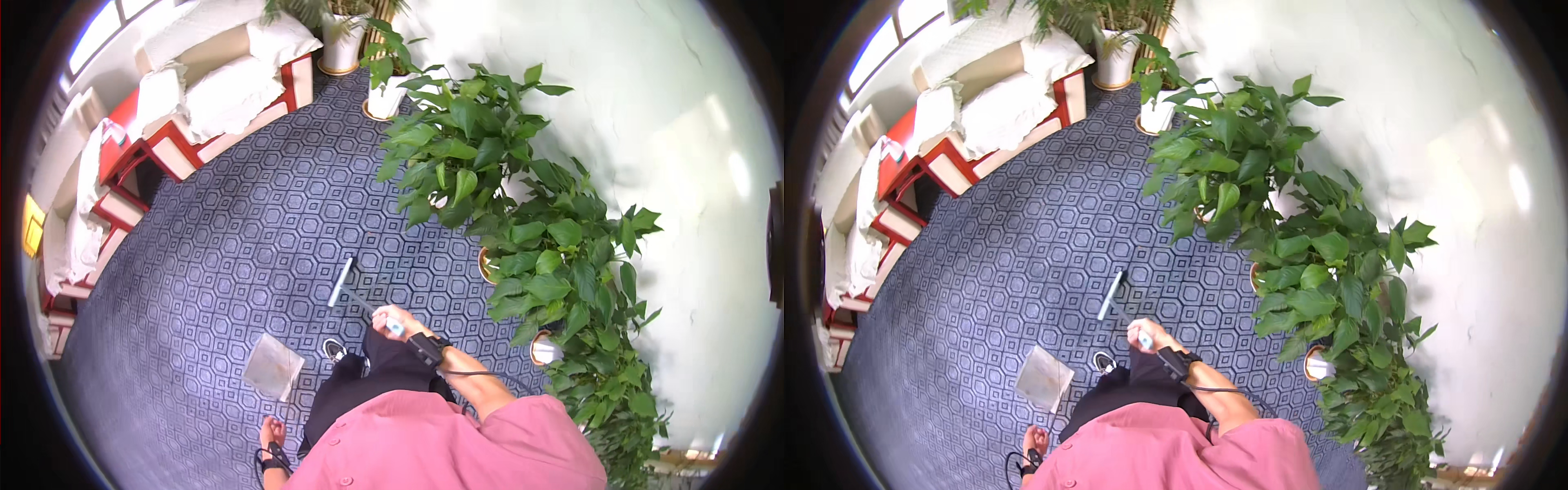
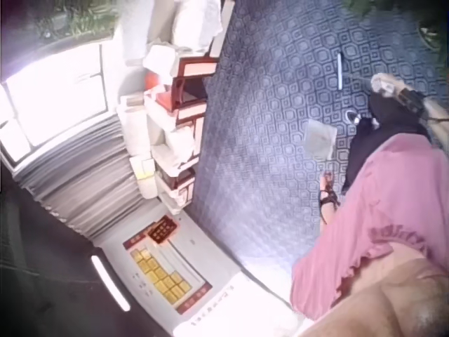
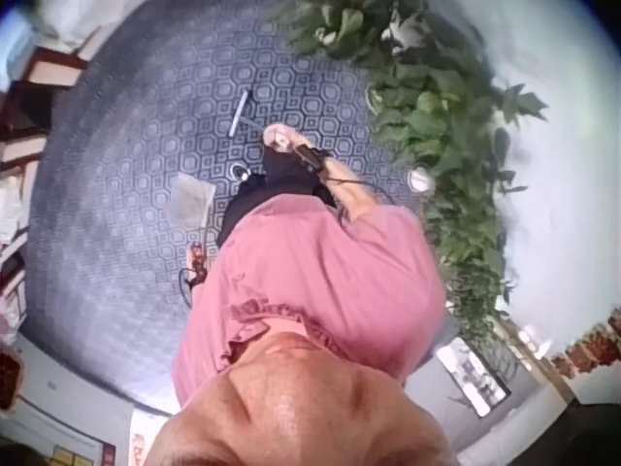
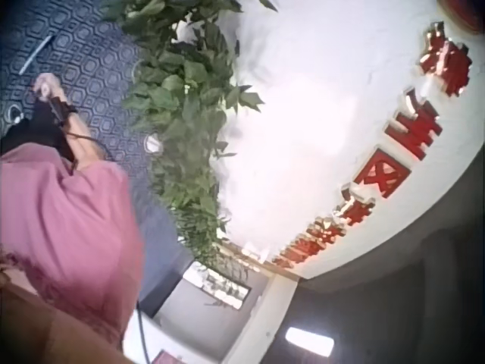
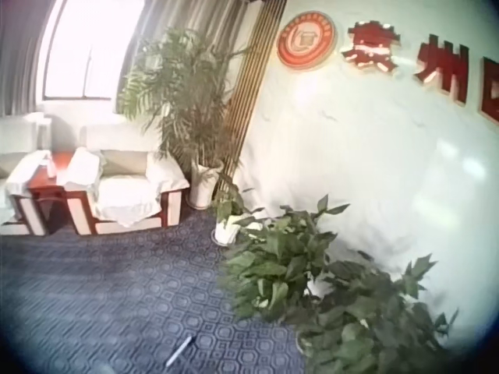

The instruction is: Sweep the floor and remove withered leaves from indoor plants.

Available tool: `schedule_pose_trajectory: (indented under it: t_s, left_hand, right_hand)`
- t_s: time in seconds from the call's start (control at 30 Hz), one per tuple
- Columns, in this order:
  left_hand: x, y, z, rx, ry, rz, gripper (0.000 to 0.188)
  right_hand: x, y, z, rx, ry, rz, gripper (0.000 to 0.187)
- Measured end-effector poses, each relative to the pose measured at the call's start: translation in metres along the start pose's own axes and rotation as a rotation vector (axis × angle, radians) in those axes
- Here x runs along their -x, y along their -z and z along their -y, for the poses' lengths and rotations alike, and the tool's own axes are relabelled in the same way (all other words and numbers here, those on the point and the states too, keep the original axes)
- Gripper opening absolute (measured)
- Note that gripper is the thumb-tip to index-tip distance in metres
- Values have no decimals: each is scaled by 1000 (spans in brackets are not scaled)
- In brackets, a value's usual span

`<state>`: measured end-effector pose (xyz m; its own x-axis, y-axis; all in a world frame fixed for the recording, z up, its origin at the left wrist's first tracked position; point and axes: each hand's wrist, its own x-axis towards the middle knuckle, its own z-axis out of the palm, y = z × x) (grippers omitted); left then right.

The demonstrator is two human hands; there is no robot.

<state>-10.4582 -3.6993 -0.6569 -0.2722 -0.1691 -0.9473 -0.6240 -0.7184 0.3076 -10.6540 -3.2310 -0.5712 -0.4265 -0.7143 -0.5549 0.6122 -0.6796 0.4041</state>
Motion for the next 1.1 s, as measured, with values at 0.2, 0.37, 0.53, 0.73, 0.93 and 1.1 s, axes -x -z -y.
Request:
schedule_pose_trajectory:
  t_s: [0.2,0.37,0.53,0.73,0.93,1.1]
  left_hand:
    - [-49,-68,-83,-53,-32,16,10]
    - [-62,-137,-137,-155,-69,-44,16]
    - [-58,-197,-169,-100,-149,-223,13]
    - [-84,-276,-203,-107,-187,-175,6]
    - [-143,-314,-229,-635,-258,32,12]
    - [-204,-336,-226,-2293,-1012,677,19]
  right_hand:
    - [39,-71,36,-130,254,45,11]
    - [67,-125,66,251,288,-6,12]
    - [19,-105,117,839,687,-353,7]
    - [-15,-112,182,700,685,-420,10]
    - [-42,-171,199,783,598,-309,11]
    - [-47,-247,200,438,437,-199,14]
